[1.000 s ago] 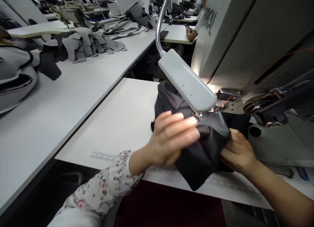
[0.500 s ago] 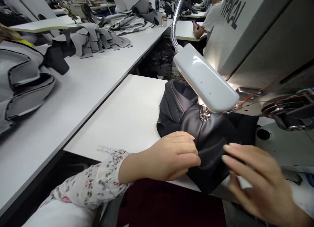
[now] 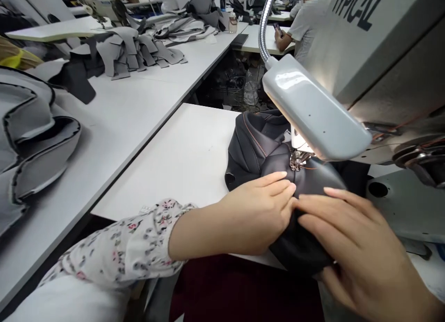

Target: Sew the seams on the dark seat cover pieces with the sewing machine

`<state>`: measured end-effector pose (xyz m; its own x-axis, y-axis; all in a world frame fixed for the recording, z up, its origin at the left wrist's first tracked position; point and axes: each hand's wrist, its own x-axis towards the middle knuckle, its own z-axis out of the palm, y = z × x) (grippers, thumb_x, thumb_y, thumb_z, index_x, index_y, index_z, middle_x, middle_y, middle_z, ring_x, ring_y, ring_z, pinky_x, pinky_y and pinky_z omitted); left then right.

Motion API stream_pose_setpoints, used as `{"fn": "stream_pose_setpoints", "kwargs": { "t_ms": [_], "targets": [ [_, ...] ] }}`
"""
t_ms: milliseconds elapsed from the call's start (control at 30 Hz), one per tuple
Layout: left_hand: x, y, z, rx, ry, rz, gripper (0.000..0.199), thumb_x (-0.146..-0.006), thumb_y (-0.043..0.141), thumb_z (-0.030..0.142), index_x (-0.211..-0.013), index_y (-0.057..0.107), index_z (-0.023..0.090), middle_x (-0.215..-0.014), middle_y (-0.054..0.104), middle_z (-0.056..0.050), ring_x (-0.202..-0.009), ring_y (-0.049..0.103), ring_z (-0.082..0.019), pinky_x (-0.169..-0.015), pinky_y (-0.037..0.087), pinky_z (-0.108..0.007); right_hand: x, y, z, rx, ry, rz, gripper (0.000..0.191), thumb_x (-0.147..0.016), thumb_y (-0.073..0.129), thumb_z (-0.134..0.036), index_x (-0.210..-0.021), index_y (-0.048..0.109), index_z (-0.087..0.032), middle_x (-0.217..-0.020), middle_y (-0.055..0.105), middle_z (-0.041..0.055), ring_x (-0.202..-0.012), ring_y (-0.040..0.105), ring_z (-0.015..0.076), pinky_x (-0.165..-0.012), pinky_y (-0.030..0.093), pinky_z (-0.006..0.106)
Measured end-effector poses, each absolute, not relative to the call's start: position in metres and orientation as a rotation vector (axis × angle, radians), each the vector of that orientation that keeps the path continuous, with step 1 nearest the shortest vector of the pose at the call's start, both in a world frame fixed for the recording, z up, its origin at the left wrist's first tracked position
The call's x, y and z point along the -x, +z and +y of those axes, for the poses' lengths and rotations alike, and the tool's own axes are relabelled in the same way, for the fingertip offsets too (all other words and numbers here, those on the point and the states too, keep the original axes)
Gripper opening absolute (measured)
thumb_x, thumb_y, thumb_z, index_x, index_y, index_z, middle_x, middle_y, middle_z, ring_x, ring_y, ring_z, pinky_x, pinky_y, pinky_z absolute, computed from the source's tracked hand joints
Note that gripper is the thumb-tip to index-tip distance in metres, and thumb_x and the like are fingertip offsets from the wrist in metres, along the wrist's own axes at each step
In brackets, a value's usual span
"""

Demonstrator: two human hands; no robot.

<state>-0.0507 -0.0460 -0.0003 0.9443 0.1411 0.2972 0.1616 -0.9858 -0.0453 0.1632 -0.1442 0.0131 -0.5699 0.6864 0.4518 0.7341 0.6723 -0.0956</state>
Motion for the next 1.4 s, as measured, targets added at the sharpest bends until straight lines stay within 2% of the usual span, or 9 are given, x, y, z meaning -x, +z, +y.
{"fn": "stream_pose_setpoints", "kwargs": {
  "t_ms": [100,233,367,533,733,867,1000,1167,1400],
  "targets": [
    [0.051,-0.010,-0.053,3.019,-0.539,-0.183,0.040,-0.095,0.050,0.021,-0.125,0.072,0.006,-0.134,0.072,-0.016,-0.124,0.066,-0.029,-0.124,0.036,-0.045,-0.176,0.002,-0.145,1.233,-0.050,-2.457,0.042,-0.080,0.047,-0.005,-0.115,0.066,-0.015,-0.119,0.074,0.0074,-0.128,0.062,0.0211,-0.126,0.034,0.043],
    [0.054,-0.004,-0.057,3.079,-0.516,-0.277,0.036,-0.094,0.054,0.024,-0.121,0.074,0.013,-0.135,0.072,-0.015,-0.120,0.067,-0.029,-0.114,0.041,-0.047,-0.183,0.007,-0.145,1.206,-0.049,-2.516,0.036,-0.088,0.044,-0.004,-0.112,0.066,-0.020,-0.112,0.076,0.0017,-0.122,0.066,0.0156,-0.125,0.032,0.033],
    [0.057,0.004,-0.054,3.150,-0.470,-0.362,0.037,-0.089,0.058,0.022,-0.122,0.072,0.016,-0.140,0.068,-0.017,-0.122,0.064,-0.029,-0.104,0.041,-0.047,-0.179,0.014,-0.142,1.190,-0.087,-2.529,0.032,-0.089,0.043,-0.006,-0.107,0.066,-0.022,-0.107,0.076,0.0010,-0.114,0.070,0.0168,-0.123,0.034,0.034],
    [0.057,0.004,-0.045,3.205,-0.434,-0.349,0.037,-0.088,0.061,0.022,-0.123,0.070,0.018,-0.140,0.068,-0.013,-0.119,0.062,-0.028,-0.096,0.037,-0.047,-0.176,0.016,-0.135,1.196,-0.160,-2.488,0.037,-0.088,0.039,-0.002,-0.106,0.064,-0.022,-0.100,0.077,0.0010,-0.104,0.072,0.0172,-0.118,0.039,0.037],
    [0.054,0.007,-0.030,3.176,-0.459,-0.339,0.032,-0.086,0.059,0.022,-0.116,0.072,0.020,-0.133,0.072,-0.008,-0.115,0.061,-0.026,-0.095,0.034,-0.046,-0.170,0.019,-0.130,1.128,-0.177,-2.420,0.029,-0.092,0.046,-0.004,-0.111,0.063,-0.019,-0.104,0.076,0.0079,-0.097,0.071,0.0217,-0.095,0.050,0.038],
    [0.050,0.008,-0.021,3.144,-0.466,-0.299,0.028,-0.087,0.058,0.020,-0.109,0.074,0.019,-0.126,0.076,-0.008,-0.108,0.064,-0.024,-0.097,0.037,-0.045,-0.163,0.021,-0.137,1.167,-0.043,-2.330,0.036,-0.097,0.052,-0.018,-0.132,0.062,-0.017,-0.116,0.074,0.0087,-0.107,0.070,0.0235,-0.096,0.052,0.041],
    [0.048,0.006,-0.013,3.124,-0.571,-0.195,0.025,-0.087,0.057,0.017,-0.104,0.076,0.018,-0.116,0.079,-0.008,-0.104,0.067,-0.023,-0.099,0.040,-0.042,-0.158,0.018,-0.141,1.125,-0.141,-2.316,0.036,-0.102,0.060,-0.034,-0.129,0.064,-0.012,-0.113,0.075,0.0118,-0.105,0.069,0.0263,-0.093,0.049,0.044],
    [0.047,0.007,0.000,3.159,-0.633,-0.044,0.027,-0.089,0.054,0.012,-0.098,0.078,0.020,-0.112,0.080,-0.005,-0.100,0.068,-0.022,-0.093,0.045,-0.041,-0.150,0.010,-0.140,1.219,-0.185,-2.273,0.022,-0.101,0.062,-0.018,-0.120,0.068,-0.011,-0.108,0.076,0.0091,-0.100,0.066,0.0243,-0.097,0.044,0.044],
    [0.044,0.014,0.020,3.260,-0.451,0.001,0.034,-0.090,0.053,0.013,-0.098,0.080,0.030,-0.108,0.081,-0.001,-0.106,0.068,-0.024,-0.100,0.047,-0.044,-0.146,0.009,-0.133,1.240,-0.202,-2.268,0.022,-0.102,0.059,-0.015,-0.121,0.068,-0.009,-0.113,0.075,0.0118,-0.106,0.066,0.0246,-0.099,0.043,0.042]
  ]
}}
